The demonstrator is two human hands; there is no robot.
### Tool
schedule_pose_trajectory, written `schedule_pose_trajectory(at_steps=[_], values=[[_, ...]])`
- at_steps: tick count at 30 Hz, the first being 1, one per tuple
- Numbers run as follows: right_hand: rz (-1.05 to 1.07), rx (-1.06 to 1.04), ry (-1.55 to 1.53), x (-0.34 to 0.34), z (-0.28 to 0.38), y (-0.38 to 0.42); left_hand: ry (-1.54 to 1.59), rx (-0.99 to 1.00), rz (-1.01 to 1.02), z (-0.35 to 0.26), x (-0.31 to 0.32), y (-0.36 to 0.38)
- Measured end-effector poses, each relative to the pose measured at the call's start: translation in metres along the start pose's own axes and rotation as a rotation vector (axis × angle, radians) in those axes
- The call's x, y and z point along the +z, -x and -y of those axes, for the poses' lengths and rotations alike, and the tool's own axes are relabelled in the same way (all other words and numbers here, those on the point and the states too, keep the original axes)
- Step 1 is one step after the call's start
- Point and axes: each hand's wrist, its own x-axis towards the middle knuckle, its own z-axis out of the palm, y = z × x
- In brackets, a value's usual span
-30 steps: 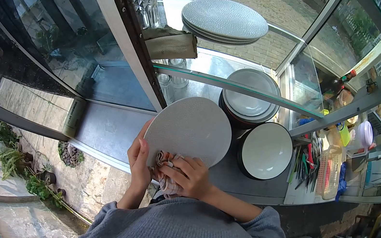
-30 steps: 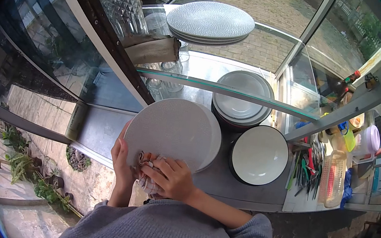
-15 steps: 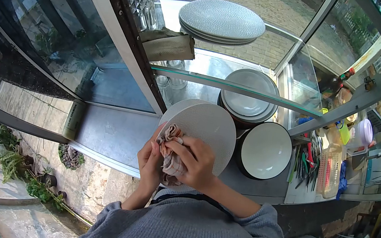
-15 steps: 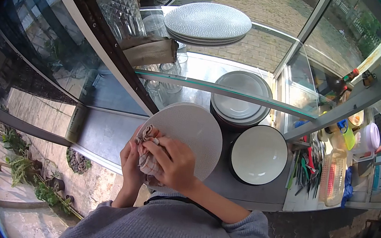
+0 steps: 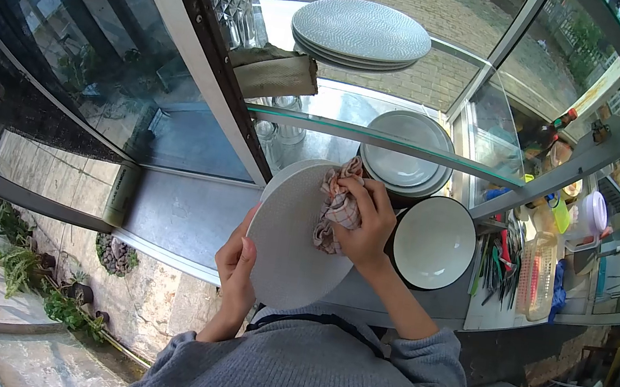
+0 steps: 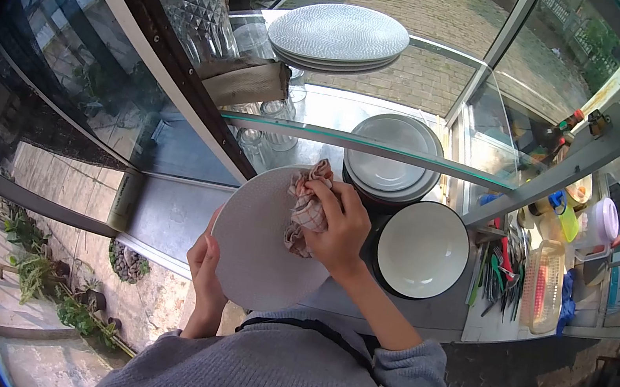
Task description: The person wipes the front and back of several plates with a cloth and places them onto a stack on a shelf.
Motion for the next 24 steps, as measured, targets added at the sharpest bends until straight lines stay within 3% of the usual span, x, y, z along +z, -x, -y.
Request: schedule_pose_trajectory(at_steps=[3, 8, 10, 18, 24], values=[[0.066, -0.071, -0.153, 0.010, 0.040, 0.004, 0.090, -0.071, 0.016, -0.003, 0.003, -0.001], [0.253, -0.261, -0.116, 0.003, 0.064, 0.048, 0.176, -0.103, -0.023, -0.002, -0.009, -0.006], [0.258, -0.260, -0.125, -0.002, 0.054, 0.047, 0.090, -0.008, -0.041, -0.001, -0.011, -0.006], [0.118, -0.071, -0.088, 0.007, 0.054, 0.016, 0.164, -0.064, 0.010, -0.001, 0.003, -0.003], [0.237, -0.292, -0.138, 0.001, 0.063, 0.051, 0.213, -0.077, -0.001, -0.004, -0.004, -0.007]])
